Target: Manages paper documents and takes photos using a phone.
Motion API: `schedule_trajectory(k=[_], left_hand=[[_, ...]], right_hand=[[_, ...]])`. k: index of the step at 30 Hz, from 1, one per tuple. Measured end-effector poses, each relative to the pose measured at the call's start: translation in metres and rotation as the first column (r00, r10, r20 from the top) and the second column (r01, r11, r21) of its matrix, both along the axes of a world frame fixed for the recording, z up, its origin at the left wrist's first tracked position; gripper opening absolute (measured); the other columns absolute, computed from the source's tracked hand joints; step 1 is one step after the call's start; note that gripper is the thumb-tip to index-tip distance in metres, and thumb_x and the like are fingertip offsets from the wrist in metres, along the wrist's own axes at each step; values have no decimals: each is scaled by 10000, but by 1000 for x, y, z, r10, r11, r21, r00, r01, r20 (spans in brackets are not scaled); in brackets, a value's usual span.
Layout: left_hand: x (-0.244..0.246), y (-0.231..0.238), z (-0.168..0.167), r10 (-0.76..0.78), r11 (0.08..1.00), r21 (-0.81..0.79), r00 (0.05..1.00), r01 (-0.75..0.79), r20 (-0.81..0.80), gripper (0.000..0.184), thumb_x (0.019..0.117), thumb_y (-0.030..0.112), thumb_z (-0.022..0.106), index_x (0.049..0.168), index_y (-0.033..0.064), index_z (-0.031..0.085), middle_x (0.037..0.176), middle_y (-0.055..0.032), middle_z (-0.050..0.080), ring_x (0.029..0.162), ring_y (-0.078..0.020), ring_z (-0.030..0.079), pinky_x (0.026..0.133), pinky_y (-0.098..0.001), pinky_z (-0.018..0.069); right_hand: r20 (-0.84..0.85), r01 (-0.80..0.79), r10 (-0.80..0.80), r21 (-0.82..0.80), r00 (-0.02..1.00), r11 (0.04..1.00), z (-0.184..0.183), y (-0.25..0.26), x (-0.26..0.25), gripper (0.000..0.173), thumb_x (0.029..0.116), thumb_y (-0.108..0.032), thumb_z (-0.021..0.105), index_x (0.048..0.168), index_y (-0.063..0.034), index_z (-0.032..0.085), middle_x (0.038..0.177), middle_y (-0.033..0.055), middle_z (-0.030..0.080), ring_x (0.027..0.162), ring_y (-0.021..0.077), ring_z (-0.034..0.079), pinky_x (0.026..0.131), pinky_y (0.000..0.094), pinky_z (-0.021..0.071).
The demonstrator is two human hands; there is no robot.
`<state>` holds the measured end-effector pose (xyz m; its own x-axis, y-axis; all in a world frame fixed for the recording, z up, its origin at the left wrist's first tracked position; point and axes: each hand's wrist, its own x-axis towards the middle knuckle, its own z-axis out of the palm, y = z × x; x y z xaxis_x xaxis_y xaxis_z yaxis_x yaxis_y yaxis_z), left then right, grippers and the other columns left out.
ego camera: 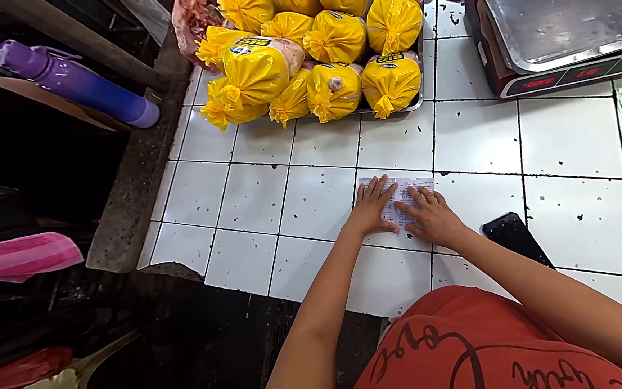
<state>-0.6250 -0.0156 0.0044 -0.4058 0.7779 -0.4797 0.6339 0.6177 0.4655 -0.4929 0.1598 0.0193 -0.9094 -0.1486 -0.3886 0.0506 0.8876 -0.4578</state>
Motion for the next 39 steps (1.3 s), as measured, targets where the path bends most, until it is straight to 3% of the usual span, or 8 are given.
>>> schedule_trajectory(k=[7, 11, 15, 17, 23, 31, 34, 39], left_hand=[[8, -1, 5, 51, 998, 37, 995, -48, -86, 1145, 729, 557, 859, 1638, 201, 260, 1722, -167, 47, 1593, -351, -4, 1244, -612, 21], [41, -5, 19, 269, 962, 98, 943, -254, -196, 950, 761, 467, 867, 1556, 157, 449, 1547, -240, 436, 1404, -439, 429, 1139, -582, 344], [90, -19, 11, 396, 893, 302, 902, -334, -174, 426, 970, 228, 677, 1336, 11, 656, 1245, -277, 642, 1143, -442, 631, 990, -525, 512], [115, -24, -6, 398, 867, 415, 885, -277, -241, 348, 985, 159, 620, 1273, -27, 684, 1261, -257, 665, 1179, -432, 644, 1013, -534, 511], [146, -28, -38, 383, 876, 457, 797, -154, -467, 487, 991, 225, 538, 1381, -60, 596, 1434, -220, 593, 1330, -431, 562, 1126, -520, 423], [147, -30, -41, 384, 869, 478, 780, -126, -493, 479, 998, 238, 498, 1367, -43, 618, 1406, -197, 624, 1319, -420, 577, 1133, -523, 416], [146, -29, -41, 390, 861, 492, 784, -125, -483, 469, 996, 224, 500, 1359, -47, 623, 1398, -196, 631, 1320, -422, 577, 1134, -533, 414], [147, -30, -41, 388, 860, 495, 792, -127, -472, 465, 1000, 196, 472, 1369, -50, 612, 1414, -206, 615, 1339, -432, 556, 1144, -533, 402]], right_hand=[[60, -12, 12, 10, 998, 1000, 8, -4, -3, 546, 1050, -397, 534, 1579, -336, 414, 1684, 223, 213, 1536, 513, 153, 1124, 781, 154], [64, -18, 17, 14, 998, 1000, 7, -3, -3, 543, 1054, -397, 524, 1581, -334, 409, 1685, 224, 205, 1535, 512, 155, 1128, 770, 165], [93, -11, 9, 16, 996, 1000, 10, -4, -6, 543, 1054, -410, 526, 1580, -339, 411, 1692, 210, 198, 1541, 501, 151, 1134, 764, 161], [92, -8, 6, 26, 996, 1000, 9, -3, -6, 540, 1053, -412, 526, 1578, -354, 409, 1693, 196, 206, 1542, 495, 155, 1126, 771, 167], [91, -7, 3, 50, 996, 999, 10, -5, -5, 540, 1053, -426, 521, 1577, -373, 403, 1692, 189, 214, 1545, 486, 149, 1123, 774, 158], [64, -25, 20, 82, 998, 996, 9, -6, -2, 559, 1054, -452, 506, 1592, -380, 370, 1697, 187, 198, 1549, 484, 142, 1122, 799, 104], [-85, 18, -14, 39, 996, 999, 7, -1, 10, 597, 1046, -463, 514, 1603, -302, 373, 1686, 203, 222, 1549, 465, 178, 1133, 795, 93], [-256, 356, -333, 46, 907, 933, 14, 38, 73, 774, 933, -514, 666, 1561, -121, 439, 1611, 273, 345, 1485, 503, 318, 1117, 789, 219]])
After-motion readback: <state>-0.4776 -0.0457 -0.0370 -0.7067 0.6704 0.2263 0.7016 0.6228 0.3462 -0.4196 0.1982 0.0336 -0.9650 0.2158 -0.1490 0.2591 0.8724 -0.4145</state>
